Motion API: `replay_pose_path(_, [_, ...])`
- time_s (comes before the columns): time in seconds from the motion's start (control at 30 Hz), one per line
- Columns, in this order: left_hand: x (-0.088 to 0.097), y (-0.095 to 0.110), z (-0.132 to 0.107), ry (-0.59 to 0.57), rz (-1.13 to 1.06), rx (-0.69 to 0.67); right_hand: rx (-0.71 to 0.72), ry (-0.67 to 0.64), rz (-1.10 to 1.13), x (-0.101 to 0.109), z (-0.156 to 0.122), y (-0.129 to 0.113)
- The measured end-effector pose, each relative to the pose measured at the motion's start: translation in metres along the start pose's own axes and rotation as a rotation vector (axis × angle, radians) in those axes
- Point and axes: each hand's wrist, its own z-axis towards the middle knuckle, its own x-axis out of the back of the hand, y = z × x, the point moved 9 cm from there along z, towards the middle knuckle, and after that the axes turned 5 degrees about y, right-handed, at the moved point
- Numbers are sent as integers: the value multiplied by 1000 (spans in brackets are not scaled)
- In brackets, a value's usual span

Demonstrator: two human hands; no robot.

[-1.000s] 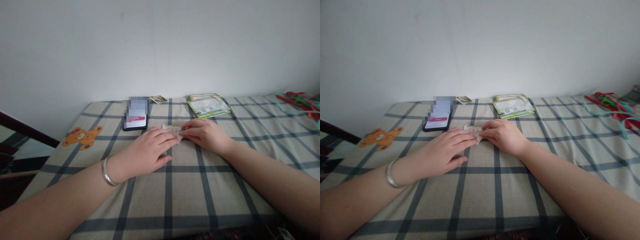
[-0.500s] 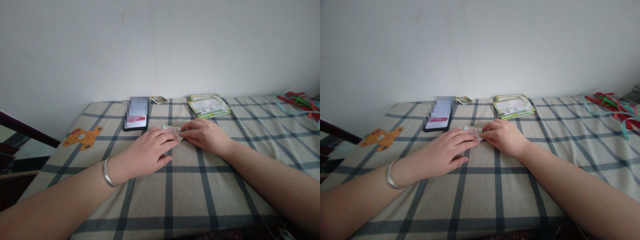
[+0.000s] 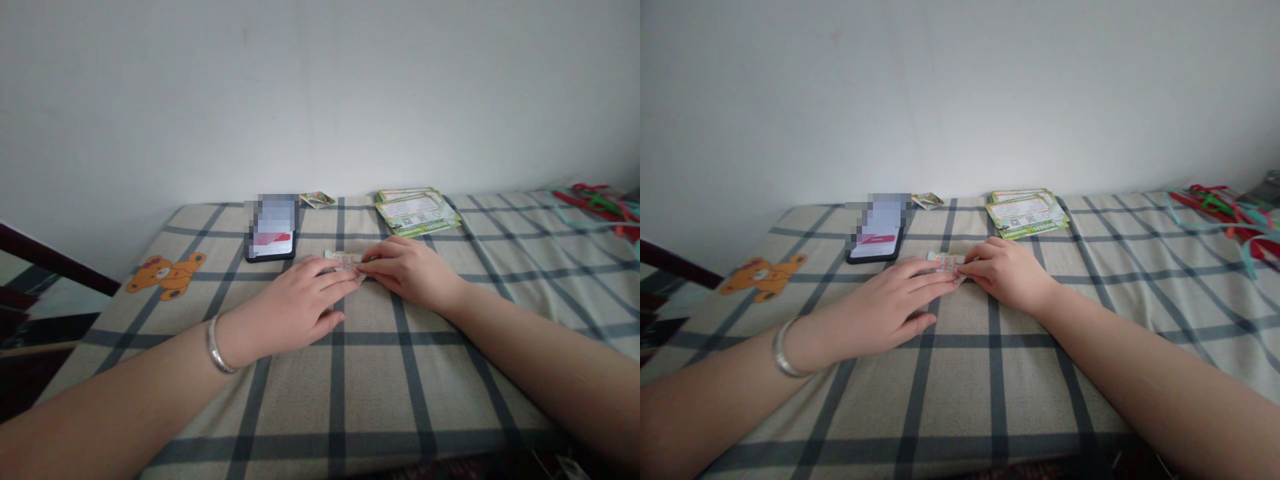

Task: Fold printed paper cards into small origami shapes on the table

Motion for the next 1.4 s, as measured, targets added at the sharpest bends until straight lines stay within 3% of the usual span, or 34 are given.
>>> replay_pose_path(0.33, [-2, -2, -1, -17, 22, 16, 52, 103, 7, 13, -3, -2])
replay_pose_path(0.47, [-1, -2, -2, 12, 45, 6, 139, 39, -3, 10, -5, -16])
replay_pose_path(0.73, [1, 3, 2, 38, 68, -12, 161, -31, -73, 5, -2, -24])
replay_pose_path(1.4, [-2, 3, 4, -35, 42, -15, -46, -70, -238, 11, -4, -5])
